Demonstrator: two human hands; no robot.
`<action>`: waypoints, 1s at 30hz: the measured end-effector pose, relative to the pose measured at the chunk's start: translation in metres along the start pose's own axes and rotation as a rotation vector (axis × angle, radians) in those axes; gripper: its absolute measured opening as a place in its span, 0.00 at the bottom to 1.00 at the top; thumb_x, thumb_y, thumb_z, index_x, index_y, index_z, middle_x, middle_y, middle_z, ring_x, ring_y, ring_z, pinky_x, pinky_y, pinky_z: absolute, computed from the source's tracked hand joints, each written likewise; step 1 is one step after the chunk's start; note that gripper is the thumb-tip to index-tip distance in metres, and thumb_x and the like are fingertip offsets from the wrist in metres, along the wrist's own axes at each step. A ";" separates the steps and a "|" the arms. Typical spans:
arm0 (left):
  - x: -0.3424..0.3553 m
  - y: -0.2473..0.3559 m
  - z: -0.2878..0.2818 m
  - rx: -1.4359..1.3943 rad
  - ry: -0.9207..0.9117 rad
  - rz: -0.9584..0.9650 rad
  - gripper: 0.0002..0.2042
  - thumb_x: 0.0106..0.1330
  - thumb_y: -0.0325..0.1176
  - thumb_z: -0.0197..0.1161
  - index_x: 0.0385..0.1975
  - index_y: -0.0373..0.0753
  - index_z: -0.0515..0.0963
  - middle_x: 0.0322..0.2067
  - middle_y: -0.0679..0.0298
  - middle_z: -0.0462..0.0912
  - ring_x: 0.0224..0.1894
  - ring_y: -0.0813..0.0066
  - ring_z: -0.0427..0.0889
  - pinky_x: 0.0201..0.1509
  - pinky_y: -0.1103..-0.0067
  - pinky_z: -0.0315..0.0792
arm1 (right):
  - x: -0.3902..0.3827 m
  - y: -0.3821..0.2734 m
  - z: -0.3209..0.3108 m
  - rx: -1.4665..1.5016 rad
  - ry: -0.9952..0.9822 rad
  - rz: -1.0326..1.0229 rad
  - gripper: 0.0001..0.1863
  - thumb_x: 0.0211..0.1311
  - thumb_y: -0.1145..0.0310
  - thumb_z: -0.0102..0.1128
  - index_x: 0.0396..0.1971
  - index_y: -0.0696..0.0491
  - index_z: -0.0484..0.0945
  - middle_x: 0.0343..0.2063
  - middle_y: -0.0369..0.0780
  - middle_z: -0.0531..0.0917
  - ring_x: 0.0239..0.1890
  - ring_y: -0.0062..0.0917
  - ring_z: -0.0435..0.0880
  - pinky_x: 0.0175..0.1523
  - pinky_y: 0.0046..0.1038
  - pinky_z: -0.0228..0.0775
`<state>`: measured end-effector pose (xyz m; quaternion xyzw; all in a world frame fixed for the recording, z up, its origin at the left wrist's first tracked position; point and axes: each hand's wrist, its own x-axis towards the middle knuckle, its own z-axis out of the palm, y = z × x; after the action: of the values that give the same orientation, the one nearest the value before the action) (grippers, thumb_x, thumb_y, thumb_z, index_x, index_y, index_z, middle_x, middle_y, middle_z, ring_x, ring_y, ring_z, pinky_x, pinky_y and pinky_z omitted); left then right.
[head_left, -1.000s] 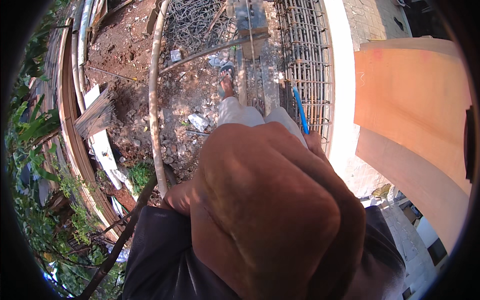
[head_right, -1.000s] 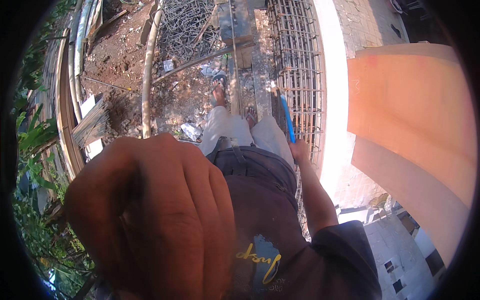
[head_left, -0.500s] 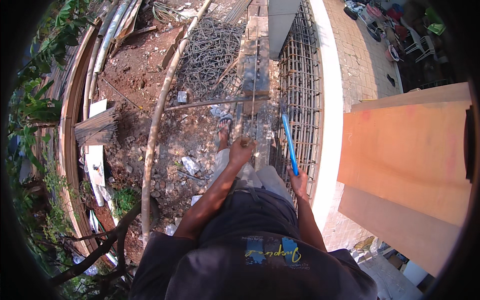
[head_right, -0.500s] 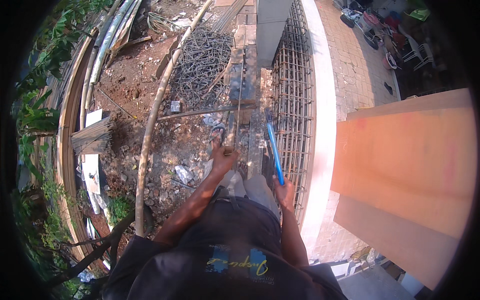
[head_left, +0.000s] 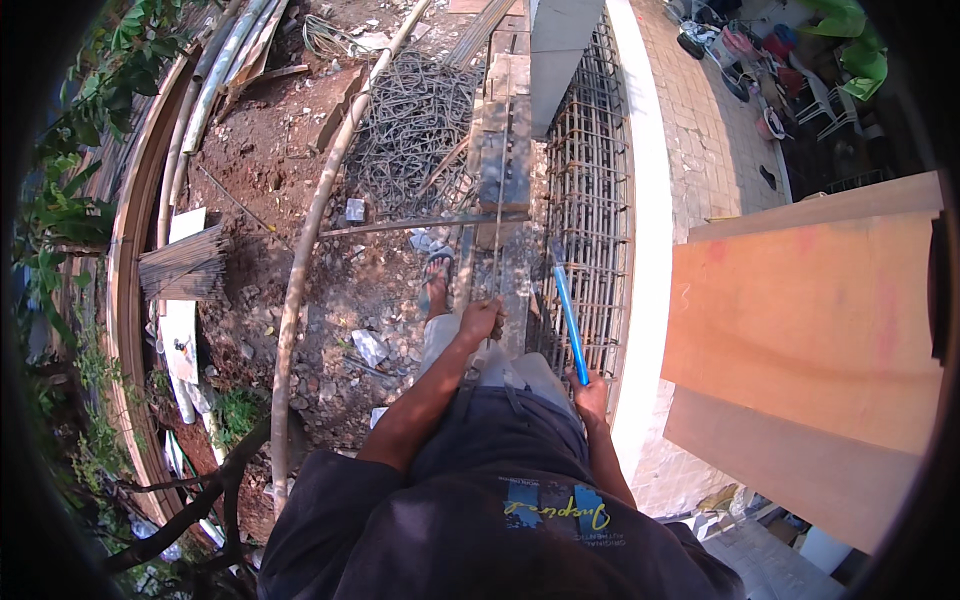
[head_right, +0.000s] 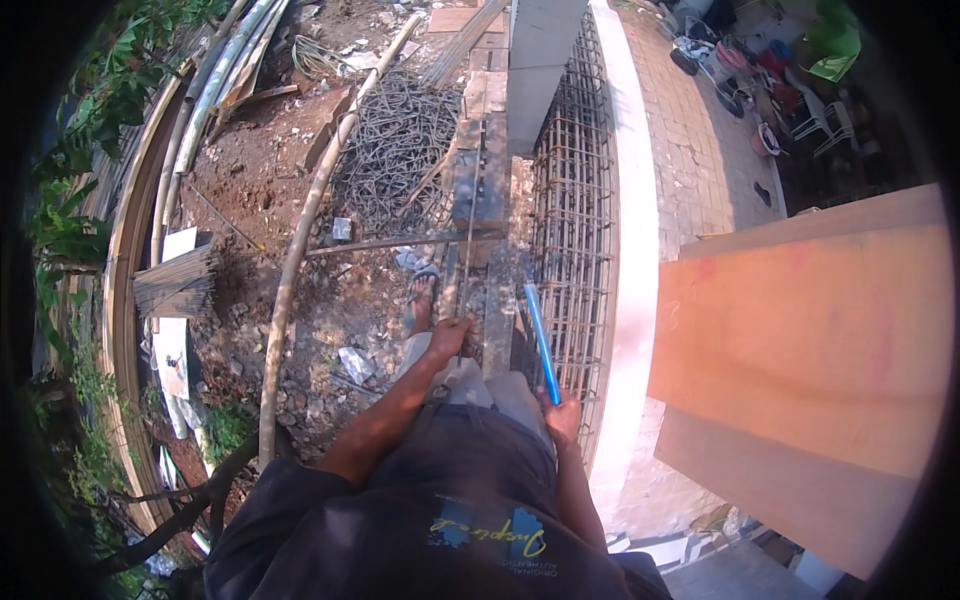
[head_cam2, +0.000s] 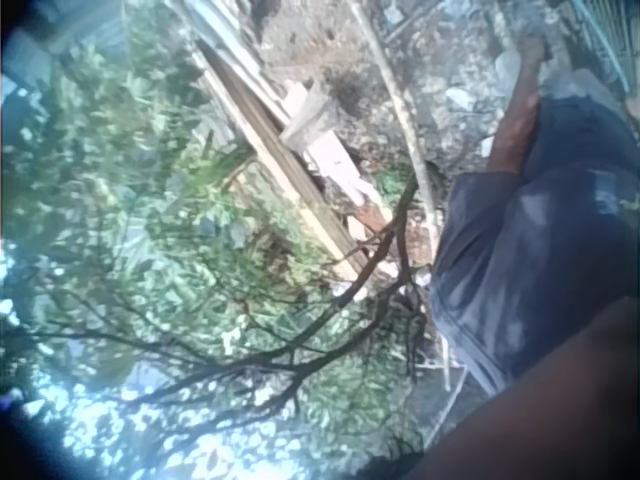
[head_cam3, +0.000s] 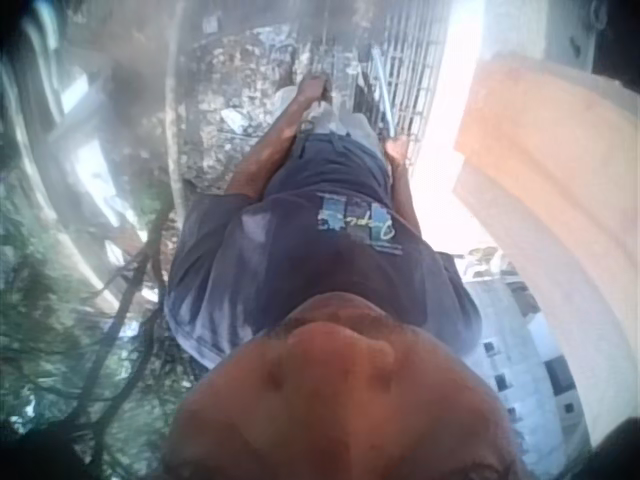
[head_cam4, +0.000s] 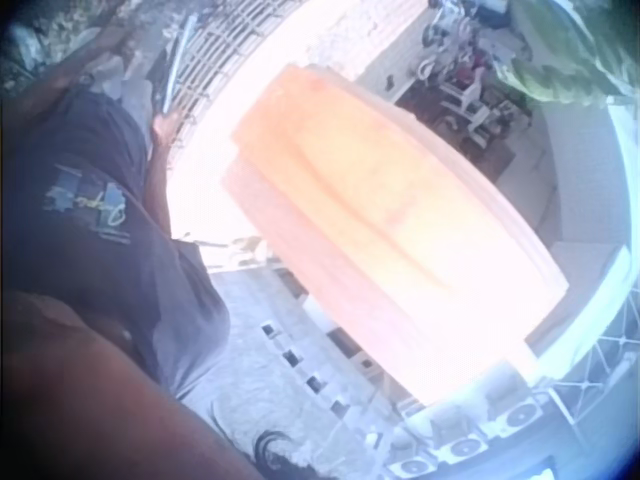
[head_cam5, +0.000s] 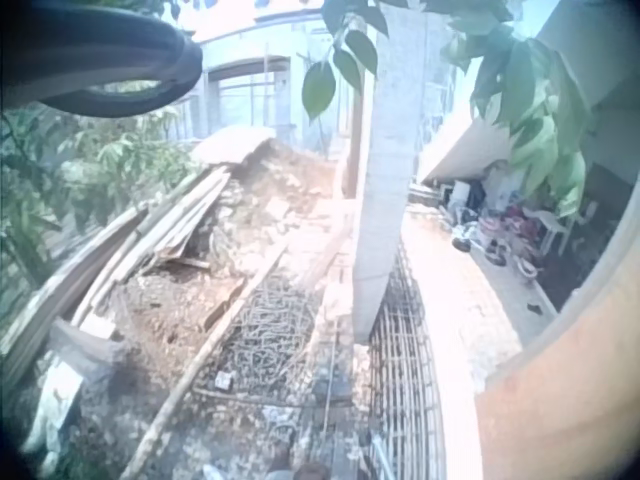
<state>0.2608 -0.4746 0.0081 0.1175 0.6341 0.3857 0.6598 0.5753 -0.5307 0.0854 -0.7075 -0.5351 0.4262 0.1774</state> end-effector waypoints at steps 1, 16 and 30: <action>0.002 -0.003 -0.001 0.012 0.016 0.032 0.26 0.83 0.54 0.60 0.32 0.35 0.85 0.20 0.66 0.79 0.18 0.75 0.78 0.23 0.72 0.73 | -0.001 -0.002 0.000 0.008 -0.009 -0.006 0.24 0.69 0.57 0.75 0.19 0.56 0.77 0.16 0.31 0.73 0.22 0.16 0.68 0.28 0.31 0.59; 0.007 -0.006 0.007 0.123 0.156 0.087 0.35 0.83 0.62 0.53 0.21 0.35 0.80 0.14 0.66 0.73 0.18 0.74 0.74 0.26 0.70 0.66 | 0.066 -0.069 0.001 0.051 -0.198 -0.038 0.19 0.76 0.56 0.69 0.32 0.56 0.80 0.22 0.35 0.74 0.28 0.21 0.71 0.36 0.33 0.67; 0.002 0.011 -0.001 0.017 -0.011 -0.029 0.35 0.83 0.63 0.52 0.24 0.35 0.77 0.14 0.64 0.72 0.12 0.72 0.72 0.18 0.71 0.67 | 0.224 -0.141 -0.051 -0.491 -0.194 -0.100 0.35 0.70 0.29 0.63 0.32 0.53 0.88 0.20 0.42 0.82 0.28 0.37 0.83 0.39 0.42 0.73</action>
<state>0.2555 -0.4666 0.0136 0.1161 0.6353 0.3698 0.6679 0.5447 -0.2652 0.1212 -0.6580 -0.6711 0.3402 -0.0305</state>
